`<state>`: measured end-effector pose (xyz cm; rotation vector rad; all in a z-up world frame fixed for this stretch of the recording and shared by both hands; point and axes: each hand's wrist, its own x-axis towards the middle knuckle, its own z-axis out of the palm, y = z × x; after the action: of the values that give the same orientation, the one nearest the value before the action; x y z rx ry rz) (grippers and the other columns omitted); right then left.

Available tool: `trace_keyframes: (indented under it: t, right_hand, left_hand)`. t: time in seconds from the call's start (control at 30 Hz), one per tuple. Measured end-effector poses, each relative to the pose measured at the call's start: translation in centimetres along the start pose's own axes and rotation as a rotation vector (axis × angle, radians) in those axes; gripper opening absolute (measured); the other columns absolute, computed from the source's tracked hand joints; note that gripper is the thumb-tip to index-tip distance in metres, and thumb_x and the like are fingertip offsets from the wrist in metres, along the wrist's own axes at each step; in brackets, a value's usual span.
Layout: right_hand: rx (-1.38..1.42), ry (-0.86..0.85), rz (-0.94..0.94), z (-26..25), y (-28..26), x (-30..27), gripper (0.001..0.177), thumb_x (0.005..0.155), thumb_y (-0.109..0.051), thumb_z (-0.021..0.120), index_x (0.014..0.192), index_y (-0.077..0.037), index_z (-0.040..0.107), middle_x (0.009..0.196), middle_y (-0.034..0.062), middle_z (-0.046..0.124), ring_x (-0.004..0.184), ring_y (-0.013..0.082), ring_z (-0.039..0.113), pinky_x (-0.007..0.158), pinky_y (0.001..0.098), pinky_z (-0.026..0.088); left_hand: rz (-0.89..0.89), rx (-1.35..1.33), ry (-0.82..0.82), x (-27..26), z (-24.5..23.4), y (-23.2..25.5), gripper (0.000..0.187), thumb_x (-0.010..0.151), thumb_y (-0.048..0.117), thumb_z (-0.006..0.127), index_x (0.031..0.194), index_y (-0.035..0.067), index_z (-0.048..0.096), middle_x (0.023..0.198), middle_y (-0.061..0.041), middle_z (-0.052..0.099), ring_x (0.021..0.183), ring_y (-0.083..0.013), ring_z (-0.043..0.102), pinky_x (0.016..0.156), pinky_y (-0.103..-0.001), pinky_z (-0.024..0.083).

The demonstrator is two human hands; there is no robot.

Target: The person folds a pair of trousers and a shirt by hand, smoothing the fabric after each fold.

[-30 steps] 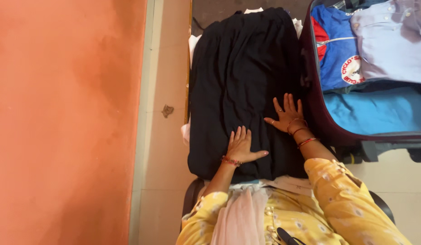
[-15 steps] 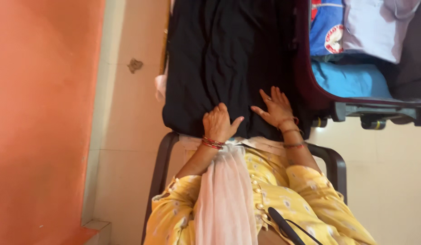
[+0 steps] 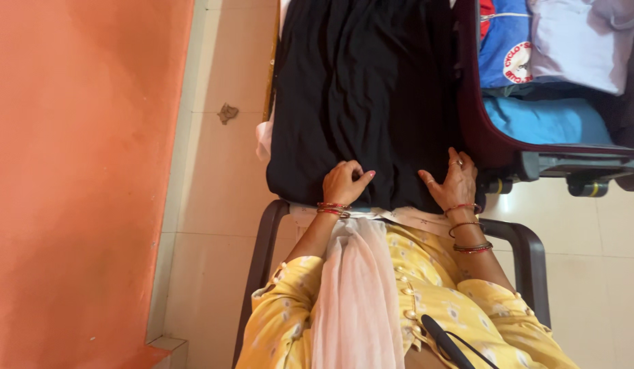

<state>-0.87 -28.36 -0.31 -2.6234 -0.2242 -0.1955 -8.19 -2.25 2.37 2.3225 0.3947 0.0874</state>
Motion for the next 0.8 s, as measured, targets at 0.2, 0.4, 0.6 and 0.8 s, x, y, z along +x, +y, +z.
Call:
trace_keyframes:
  t: [0.2, 0.4, 0.6, 0.8]
  right_hand:
    - [0.144, -0.075, 0.127, 0.0, 2.7, 0.9, 0.04, 0.093, -0.021, 0.072, 0.132, -0.01, 0.07, 0.111, 0.0118, 0.076, 0.087, 0.0232, 0.074, 0.083, 0.0359, 0.059]
    - [0.186, -0.163, 0.042, -2.2, 0.1, 0.7, 0.038, 0.091, -0.021, 0.077, 0.126, -0.007, 0.071, 0.1, 0.0105, 0.077, 0.083, 0.0228, 0.074, 0.079, 0.0355, 0.059]
    - [0.919, -0.341, -0.241, -4.6, -3.8, -0.6, 0.076, 0.09, -0.013, 0.078, 0.153, 0.001, 0.039, 0.129, 0.0146, 0.064, 0.113, 0.0183, 0.066, 0.095, 0.0334, 0.055]
    - [0.793, -0.366, 0.039, -0.4, -4.5, -1.7, 0.052, 0.089, -0.005, 0.073, 0.138, -0.001, 0.056, 0.108, 0.0051, 0.07, 0.096, 0.0102, 0.065, 0.082, 0.0281, 0.055]
  left_hand:
    - [-0.086, -0.601, 0.071, 1.8, 4.6, -2.9, 0.051, 0.089, 0.032, 0.079, 0.12, 0.005, 0.049, 0.092, -0.007, 0.076, 0.09, -0.0169, 0.072, 0.084, -0.032, 0.054]
    - [-0.046, -0.652, -0.107, 3.8, 4.4, -0.6, 0.083, 0.085, 0.022, 0.082, 0.144, 0.001, 0.028, 0.085, -0.008, 0.068, 0.077, -0.0176, 0.065, 0.074, -0.031, 0.053]
    - [0.345, -1.12, -0.325, 2.6, 2.6, 4.0, 0.088, 0.092, 0.01, 0.077, 0.158, 0.005, 0.018, 0.113, -0.01, 0.064, 0.101, -0.0168, 0.065, 0.092, -0.03, 0.055]
    - [0.4, -0.495, -0.279, -0.6, 1.9, 3.1, 0.09, 0.087, 0.019, 0.077, 0.159, 0.009, 0.024, 0.134, -0.02, 0.066, 0.113, -0.0288, 0.068, 0.093, -0.036, 0.057]
